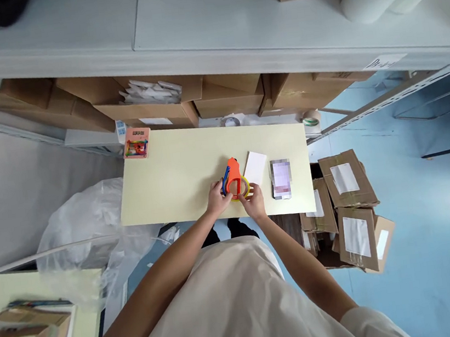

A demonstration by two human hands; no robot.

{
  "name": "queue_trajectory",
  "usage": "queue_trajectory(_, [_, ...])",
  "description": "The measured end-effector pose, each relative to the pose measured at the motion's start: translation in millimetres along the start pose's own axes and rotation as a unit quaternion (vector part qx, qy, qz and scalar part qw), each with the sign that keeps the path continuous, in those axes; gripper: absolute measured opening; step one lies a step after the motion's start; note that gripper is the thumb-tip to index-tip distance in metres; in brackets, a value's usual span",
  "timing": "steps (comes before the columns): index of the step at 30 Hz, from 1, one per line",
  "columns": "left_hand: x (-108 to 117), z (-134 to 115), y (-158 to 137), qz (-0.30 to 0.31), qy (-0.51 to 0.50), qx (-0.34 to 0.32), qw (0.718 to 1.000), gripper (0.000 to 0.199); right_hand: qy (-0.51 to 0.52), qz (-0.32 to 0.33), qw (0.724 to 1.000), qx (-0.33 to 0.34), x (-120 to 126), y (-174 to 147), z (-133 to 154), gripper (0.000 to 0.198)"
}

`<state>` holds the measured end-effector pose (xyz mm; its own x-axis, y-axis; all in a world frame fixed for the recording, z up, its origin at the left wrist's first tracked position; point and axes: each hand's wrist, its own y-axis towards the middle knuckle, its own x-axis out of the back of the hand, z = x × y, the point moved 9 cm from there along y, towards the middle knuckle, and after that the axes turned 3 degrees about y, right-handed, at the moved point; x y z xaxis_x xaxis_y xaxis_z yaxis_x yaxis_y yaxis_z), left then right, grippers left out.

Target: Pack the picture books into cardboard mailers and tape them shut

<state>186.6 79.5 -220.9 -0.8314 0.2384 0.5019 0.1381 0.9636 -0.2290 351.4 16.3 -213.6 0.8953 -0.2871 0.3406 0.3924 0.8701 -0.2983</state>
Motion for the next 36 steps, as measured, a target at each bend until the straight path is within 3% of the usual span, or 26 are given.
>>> queue_trajectory(5, [-11,18,-11,0.0,0.011,0.007,1.0,0.06,-0.009,0.015,1.0,-0.023,-4,-4,-26,0.049])
queue_trajectory(13, [-15,24,-16,0.054,-0.051,0.06,0.995,0.057,0.003,0.04,0.998,-0.044,-5,-5,-36,0.061])
queue_trajectory(24, [11,33,-42,0.044,-0.043,0.13,0.99,0.07,0.017,0.044,0.998,-0.049,8,-13,-35,0.074])
queue_trajectory(31, [34,33,-46,0.024,-0.065,0.136,0.988,0.061,0.008,0.049,0.998,-0.029,20,-13,-21,0.066])
queue_trajectory(36, [37,30,-51,0.057,-0.067,0.136,0.987,0.049,-0.006,0.054,0.998,-0.015,26,-14,-11,0.056])
